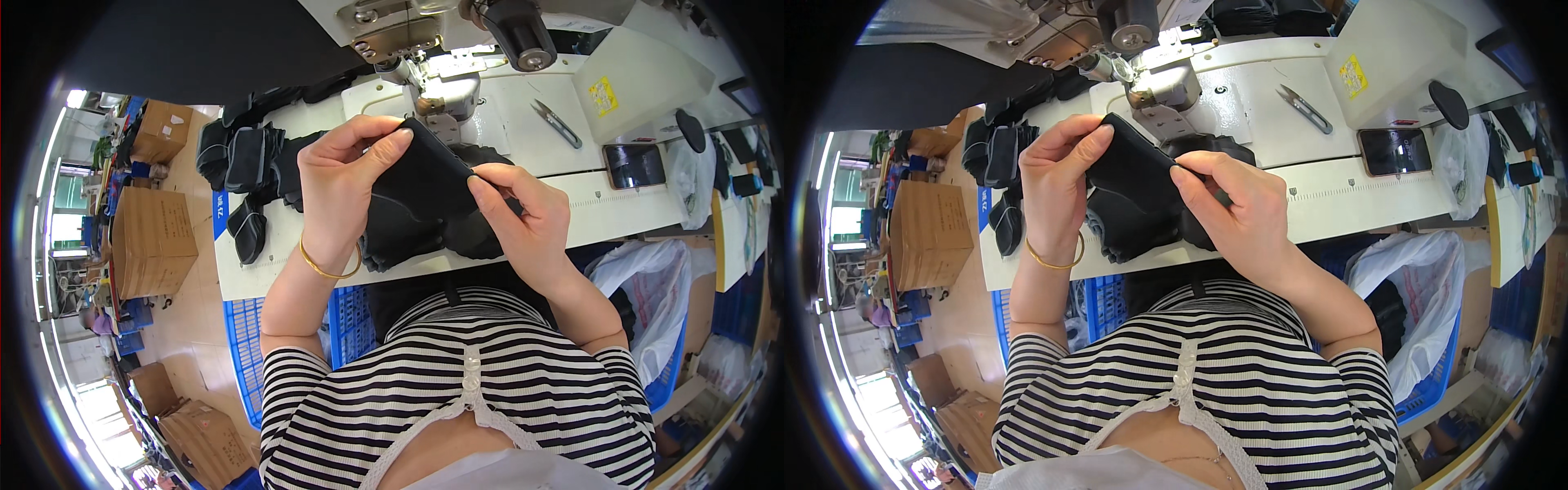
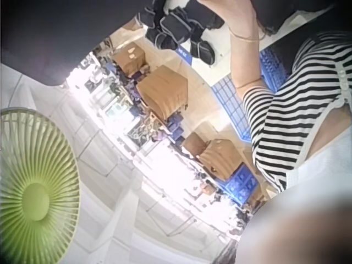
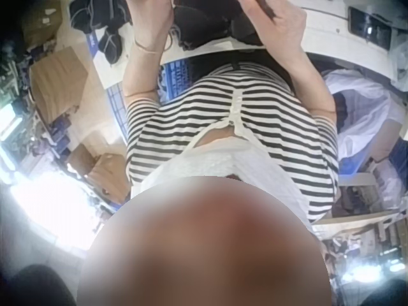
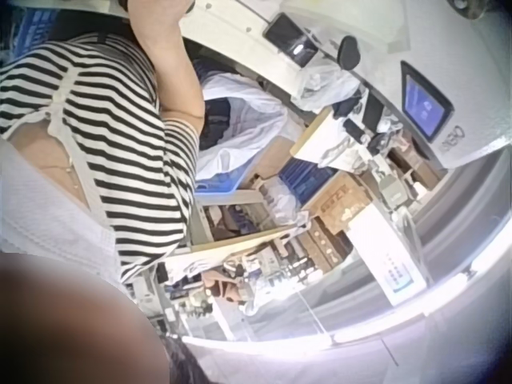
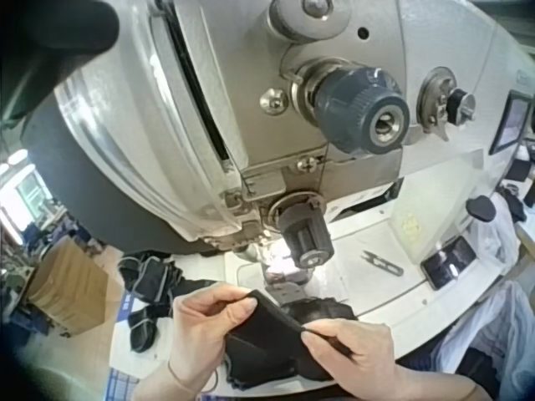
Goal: Stitching together fabric panels of a shoe upper using a specialized industrial sewing machine.
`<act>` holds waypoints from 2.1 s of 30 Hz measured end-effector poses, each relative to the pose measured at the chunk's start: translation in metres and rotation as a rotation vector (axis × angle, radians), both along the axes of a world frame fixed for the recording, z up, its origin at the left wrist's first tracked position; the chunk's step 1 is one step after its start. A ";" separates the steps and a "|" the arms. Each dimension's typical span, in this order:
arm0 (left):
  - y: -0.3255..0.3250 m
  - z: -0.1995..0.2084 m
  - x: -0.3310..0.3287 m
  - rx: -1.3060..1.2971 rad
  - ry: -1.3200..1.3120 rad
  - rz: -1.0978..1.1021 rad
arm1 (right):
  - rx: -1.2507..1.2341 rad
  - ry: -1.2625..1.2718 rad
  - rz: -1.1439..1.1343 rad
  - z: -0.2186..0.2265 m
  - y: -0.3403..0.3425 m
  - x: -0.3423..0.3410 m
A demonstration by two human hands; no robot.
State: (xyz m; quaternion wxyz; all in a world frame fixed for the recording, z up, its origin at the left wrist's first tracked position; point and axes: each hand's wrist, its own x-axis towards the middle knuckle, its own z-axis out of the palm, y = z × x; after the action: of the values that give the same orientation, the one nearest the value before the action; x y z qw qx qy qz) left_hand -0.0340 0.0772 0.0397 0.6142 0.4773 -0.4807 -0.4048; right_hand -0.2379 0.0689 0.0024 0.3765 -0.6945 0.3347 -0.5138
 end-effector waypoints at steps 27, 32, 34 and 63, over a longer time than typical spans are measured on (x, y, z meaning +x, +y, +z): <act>-0.070 0.033 0.028 0.388 0.083 -0.263 | 0.458 -0.261 0.129 0.010 -0.017 0.020; -0.076 0.032 0.032 0.381 0.029 -0.300 | 0.456 -0.272 0.131 0.009 -0.016 0.021; -0.076 0.031 0.032 0.370 0.025 -0.302 | 0.454 -0.280 0.130 0.009 -0.016 0.021; -0.079 0.026 0.037 0.338 -0.145 -0.232 | 0.497 -0.238 0.182 0.008 -0.011 0.016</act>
State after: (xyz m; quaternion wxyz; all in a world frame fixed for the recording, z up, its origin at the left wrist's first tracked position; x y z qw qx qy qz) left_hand 0.0031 -0.0022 0.0661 0.4384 0.5430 -0.5006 -0.5122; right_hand -0.2221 0.0582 0.0106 0.6162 -0.5432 0.3399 -0.4579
